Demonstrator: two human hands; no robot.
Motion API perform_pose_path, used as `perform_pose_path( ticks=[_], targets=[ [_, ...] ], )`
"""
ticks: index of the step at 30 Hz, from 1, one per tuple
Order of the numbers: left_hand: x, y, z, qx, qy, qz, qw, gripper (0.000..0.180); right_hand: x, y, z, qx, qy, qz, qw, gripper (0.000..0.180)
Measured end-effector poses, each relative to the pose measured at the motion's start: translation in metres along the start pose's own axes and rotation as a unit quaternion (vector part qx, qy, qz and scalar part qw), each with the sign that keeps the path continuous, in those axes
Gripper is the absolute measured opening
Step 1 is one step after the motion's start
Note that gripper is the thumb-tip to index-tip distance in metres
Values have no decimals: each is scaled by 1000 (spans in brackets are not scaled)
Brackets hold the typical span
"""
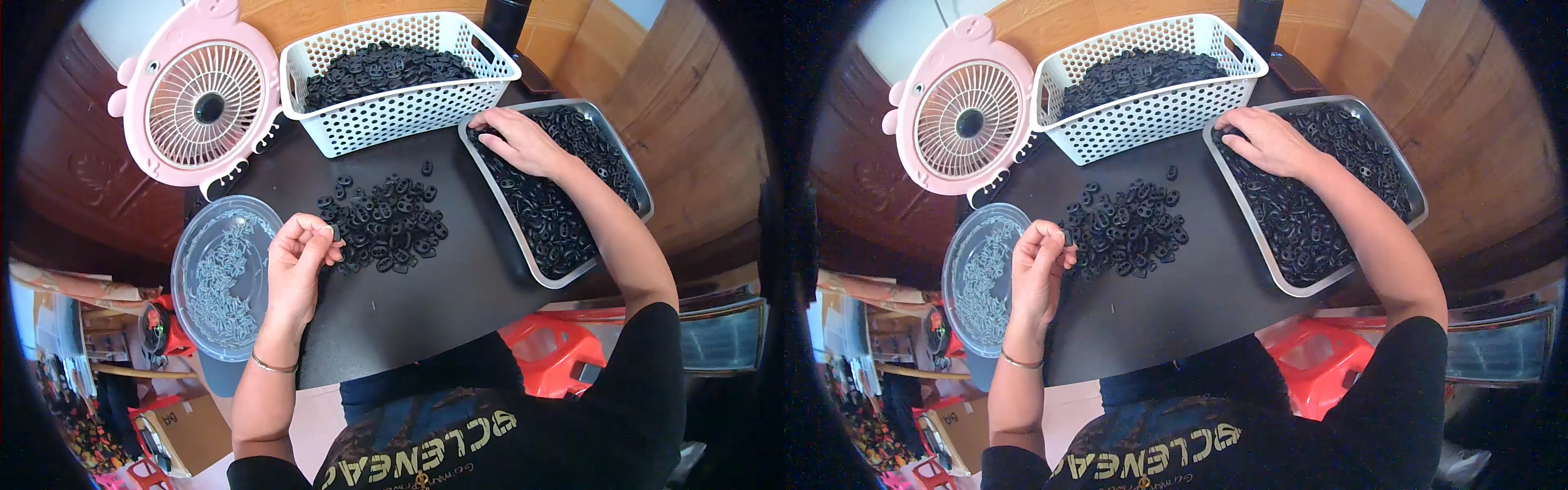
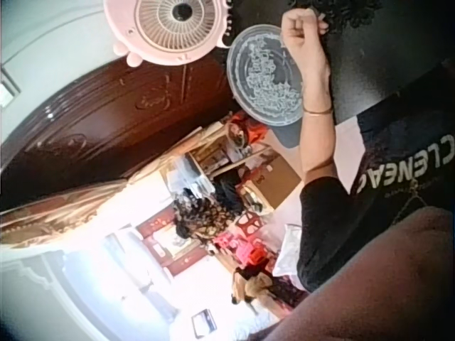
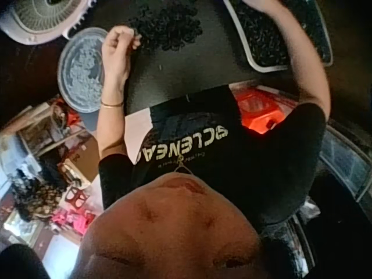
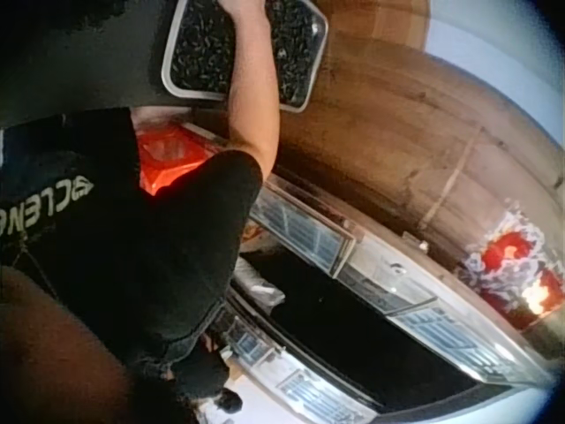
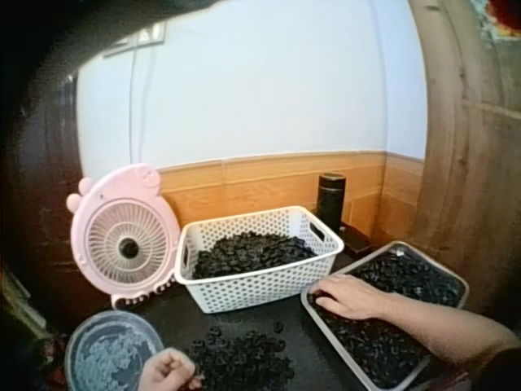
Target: The person sits at a table and repeatedly picks up small black plastic rings and silver screws. They insert the screws into the rings by hand and place the assembled units into a white basket. The person works continuously through the clip, handling the components one at a time.
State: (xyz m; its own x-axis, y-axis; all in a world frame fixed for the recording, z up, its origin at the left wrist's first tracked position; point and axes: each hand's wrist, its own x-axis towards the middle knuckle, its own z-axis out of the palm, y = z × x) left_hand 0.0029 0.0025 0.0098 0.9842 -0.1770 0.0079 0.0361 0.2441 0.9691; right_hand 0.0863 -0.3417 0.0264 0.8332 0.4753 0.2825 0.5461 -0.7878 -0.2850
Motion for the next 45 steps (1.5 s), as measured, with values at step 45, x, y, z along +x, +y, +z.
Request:
perform_pose_path(
  ticks=[45],
  targets=[
    [-1,1,-2,4,-1,4,1000,6,22,-82,31,-13,-4,-94,995,16]
  ],
)
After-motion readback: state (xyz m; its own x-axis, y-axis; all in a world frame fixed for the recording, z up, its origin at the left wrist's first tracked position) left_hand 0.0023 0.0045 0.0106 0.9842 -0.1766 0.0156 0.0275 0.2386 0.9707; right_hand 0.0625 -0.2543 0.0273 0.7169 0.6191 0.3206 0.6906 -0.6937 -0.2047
